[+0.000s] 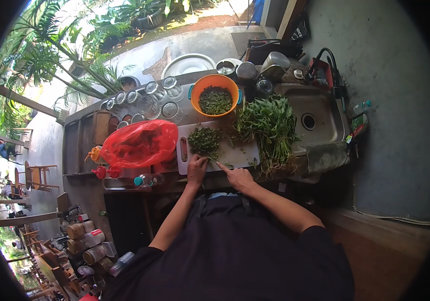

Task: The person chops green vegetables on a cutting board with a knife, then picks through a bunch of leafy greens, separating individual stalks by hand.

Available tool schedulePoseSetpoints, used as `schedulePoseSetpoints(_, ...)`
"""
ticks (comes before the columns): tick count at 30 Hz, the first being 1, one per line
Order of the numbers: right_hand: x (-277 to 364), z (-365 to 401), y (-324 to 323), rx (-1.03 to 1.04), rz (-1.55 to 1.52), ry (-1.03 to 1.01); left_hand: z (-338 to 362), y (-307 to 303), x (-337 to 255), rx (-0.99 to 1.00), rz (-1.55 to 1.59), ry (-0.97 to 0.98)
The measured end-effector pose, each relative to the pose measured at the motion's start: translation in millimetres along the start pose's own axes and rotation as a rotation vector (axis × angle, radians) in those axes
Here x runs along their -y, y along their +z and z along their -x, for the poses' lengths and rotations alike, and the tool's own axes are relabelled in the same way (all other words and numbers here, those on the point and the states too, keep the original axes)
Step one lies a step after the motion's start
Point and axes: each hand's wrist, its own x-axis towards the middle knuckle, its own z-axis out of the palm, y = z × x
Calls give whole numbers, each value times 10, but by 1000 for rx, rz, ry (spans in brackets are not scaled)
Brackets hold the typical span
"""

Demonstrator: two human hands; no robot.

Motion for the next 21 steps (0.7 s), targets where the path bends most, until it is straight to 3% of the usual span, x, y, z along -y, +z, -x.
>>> schedulePoseSetpoints(12,133,-93,-34,52,7,58,-20,-22,5,17,4,34)
schedulePoseSetpoints(21,-101,-154,375,-54,-102,21,-15,-35,-11,2,0,20)
